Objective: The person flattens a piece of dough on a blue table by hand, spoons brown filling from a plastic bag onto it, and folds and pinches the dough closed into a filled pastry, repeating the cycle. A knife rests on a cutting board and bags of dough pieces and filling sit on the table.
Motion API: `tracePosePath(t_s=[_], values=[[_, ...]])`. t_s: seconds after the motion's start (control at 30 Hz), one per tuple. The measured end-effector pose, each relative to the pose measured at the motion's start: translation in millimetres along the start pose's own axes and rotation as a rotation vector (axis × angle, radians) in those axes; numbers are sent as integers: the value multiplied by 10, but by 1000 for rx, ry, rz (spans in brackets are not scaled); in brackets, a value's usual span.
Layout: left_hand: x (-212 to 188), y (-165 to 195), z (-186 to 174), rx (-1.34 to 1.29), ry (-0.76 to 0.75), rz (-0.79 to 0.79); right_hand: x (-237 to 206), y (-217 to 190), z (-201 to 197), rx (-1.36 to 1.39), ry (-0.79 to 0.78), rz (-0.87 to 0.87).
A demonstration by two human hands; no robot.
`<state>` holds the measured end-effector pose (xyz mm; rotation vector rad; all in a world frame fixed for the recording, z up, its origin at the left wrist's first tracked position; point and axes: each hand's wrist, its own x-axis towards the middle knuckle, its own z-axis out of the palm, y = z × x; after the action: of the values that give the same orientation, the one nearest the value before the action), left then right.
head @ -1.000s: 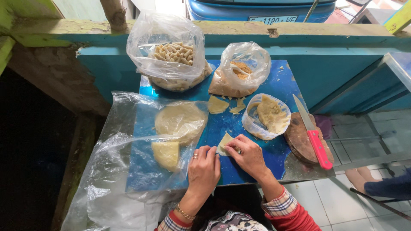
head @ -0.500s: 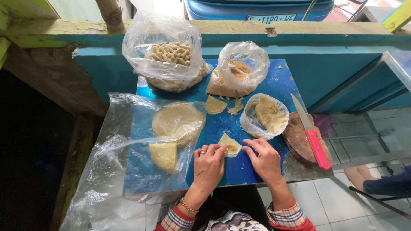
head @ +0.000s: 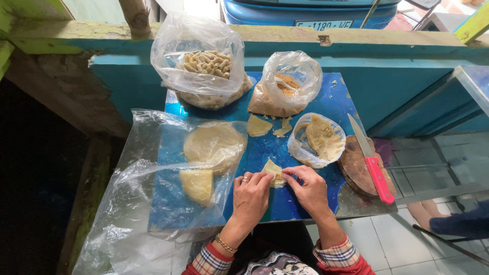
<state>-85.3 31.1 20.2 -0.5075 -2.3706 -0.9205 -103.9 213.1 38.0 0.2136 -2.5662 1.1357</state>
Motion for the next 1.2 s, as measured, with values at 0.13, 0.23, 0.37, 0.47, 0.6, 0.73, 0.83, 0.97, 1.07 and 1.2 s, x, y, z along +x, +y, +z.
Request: tracePosePath(t_s=[0.13,0.23,0.37,0.47,0.6,0.73,0.83,0.97,1.07,1.2], values=[[20,-3,5,16,-1,1,-5,-15,22,-86,7,-150],[52,-2,0,22,-29,-20,1,-26,15,-167,-76,-199],[118,28,20,52,-65,-27,26,-31,-43,-102,-132,-239],[159,43,30,77,-70,-17,34,-34,-85,-80,-146,-173],[163,40,15,106,-58,66,32,-46,-87,-143,-84,-215],[161,25,12,154,-63,84,15,-49,-83,-111,-83,-233],[150,11,15,107,-47,90,3,-28,-96,-97,-114,-105],[119,10,40,99,-73,70,2,23,-67,-82,-76,-124],[124,14,68,94,-56,30,0,59,-7,6,-73,-71],[146,22,82,87,-38,-6,-2,92,93,114,-50,33]])
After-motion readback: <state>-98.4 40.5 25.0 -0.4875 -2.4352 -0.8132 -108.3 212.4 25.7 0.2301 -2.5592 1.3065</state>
